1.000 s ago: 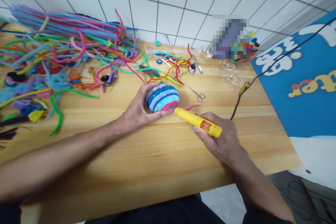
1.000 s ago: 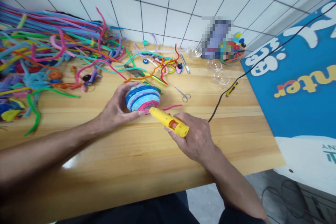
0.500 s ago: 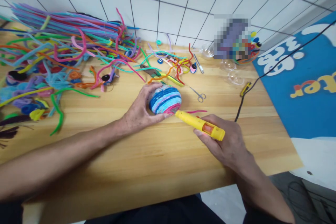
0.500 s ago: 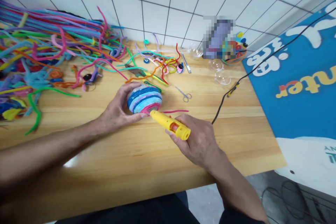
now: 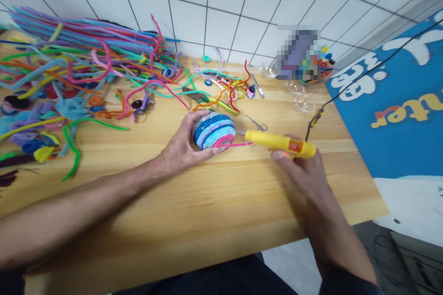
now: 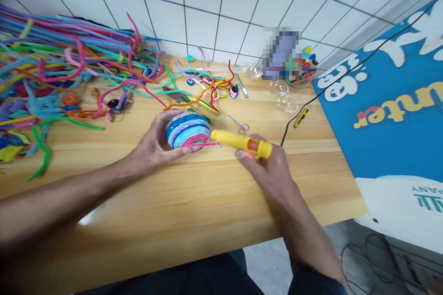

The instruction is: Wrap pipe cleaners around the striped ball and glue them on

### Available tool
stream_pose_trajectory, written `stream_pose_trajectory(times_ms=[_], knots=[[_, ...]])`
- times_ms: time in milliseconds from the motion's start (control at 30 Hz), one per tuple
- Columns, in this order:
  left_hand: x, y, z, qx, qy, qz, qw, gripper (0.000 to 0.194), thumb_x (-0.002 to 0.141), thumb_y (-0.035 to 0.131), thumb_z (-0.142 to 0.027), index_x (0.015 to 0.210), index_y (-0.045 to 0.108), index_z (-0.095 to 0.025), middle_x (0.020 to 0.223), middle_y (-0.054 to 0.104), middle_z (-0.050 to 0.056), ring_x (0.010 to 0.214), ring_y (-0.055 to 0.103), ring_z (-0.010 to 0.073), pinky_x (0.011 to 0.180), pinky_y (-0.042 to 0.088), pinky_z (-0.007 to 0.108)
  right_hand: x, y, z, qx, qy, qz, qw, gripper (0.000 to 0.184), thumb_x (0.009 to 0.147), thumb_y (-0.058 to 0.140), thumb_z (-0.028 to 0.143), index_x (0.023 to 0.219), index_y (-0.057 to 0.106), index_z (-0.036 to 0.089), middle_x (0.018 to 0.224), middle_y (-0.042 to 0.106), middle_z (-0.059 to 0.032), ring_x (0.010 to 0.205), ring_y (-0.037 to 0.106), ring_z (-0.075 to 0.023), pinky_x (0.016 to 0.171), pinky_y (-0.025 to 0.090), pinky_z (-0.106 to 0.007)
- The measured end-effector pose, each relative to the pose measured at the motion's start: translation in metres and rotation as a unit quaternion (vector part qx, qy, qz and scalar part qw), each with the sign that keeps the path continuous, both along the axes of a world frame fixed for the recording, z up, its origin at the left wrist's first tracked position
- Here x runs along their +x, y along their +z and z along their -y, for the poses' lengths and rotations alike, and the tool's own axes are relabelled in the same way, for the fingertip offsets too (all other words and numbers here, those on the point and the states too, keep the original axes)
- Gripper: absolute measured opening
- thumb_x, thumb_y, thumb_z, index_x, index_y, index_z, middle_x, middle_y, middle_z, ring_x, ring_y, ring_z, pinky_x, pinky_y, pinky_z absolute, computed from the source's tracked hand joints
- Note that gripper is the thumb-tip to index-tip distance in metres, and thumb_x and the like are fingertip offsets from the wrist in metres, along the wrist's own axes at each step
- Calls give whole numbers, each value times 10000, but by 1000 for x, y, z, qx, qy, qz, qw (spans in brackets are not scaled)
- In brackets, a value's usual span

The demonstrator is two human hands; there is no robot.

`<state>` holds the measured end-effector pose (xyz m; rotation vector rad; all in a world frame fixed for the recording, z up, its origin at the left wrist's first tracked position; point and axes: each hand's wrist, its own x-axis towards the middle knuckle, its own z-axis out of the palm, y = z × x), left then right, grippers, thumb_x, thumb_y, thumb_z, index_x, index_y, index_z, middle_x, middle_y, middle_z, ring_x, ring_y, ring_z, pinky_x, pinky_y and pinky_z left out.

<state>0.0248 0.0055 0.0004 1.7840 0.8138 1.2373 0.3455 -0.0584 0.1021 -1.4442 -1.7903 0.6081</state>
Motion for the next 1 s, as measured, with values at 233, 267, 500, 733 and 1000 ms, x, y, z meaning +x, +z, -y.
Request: stream_pose_trajectory(times_ms=[233,267,500,733,1000], knots=[[-5,-2,-1,21,1,-28,999,947,961,943,-608,1720,444,-339,1709,564,165,1586,640,393,1355,559,620,56,-40,-73,-42,-236,34,970,570,973,598,745,636,579,286,684,665,-56,694,617,-238,696,512,-388],[-6,-1,-2,28,3,-38,999,945,965,937,-608,1725,445,-338,1709,565,168,1593,631,403,1364,546,634,60,-46,-81,-54,-259,56,963,544,957,584,752,667,587,292,697,675,-64,726,630,-259,739,530,-408],[-7,-3,-5,41,0,-57,998,904,982,906,-611,1715,454,-335,1674,564,184,1587,610,429,1353,520,698,67,-69,-105,-118,-313,130,933,608,933,564,810,1112,722,250,1087,836,-189,1137,757,-442,1071,581,-580],[-5,2,-5,19,-11,-42,999,896,962,922,-614,1672,475,-300,1619,596,171,1559,631,413,1339,537,649,41,-34,-60,178,-245,160,940,512,974,741,628,1321,694,254,1297,782,-156,1125,738,-345,1081,616,-613],[-6,4,-5,22,-2,-41,999,866,999,892,-601,1679,452,-296,1633,587,174,1578,614,400,1351,524,638,-68,-27,-26,220,117,81,965,134,1045,778,276,1172,762,316,1177,862,-85,1136,806,-313,1037,632,-534]])
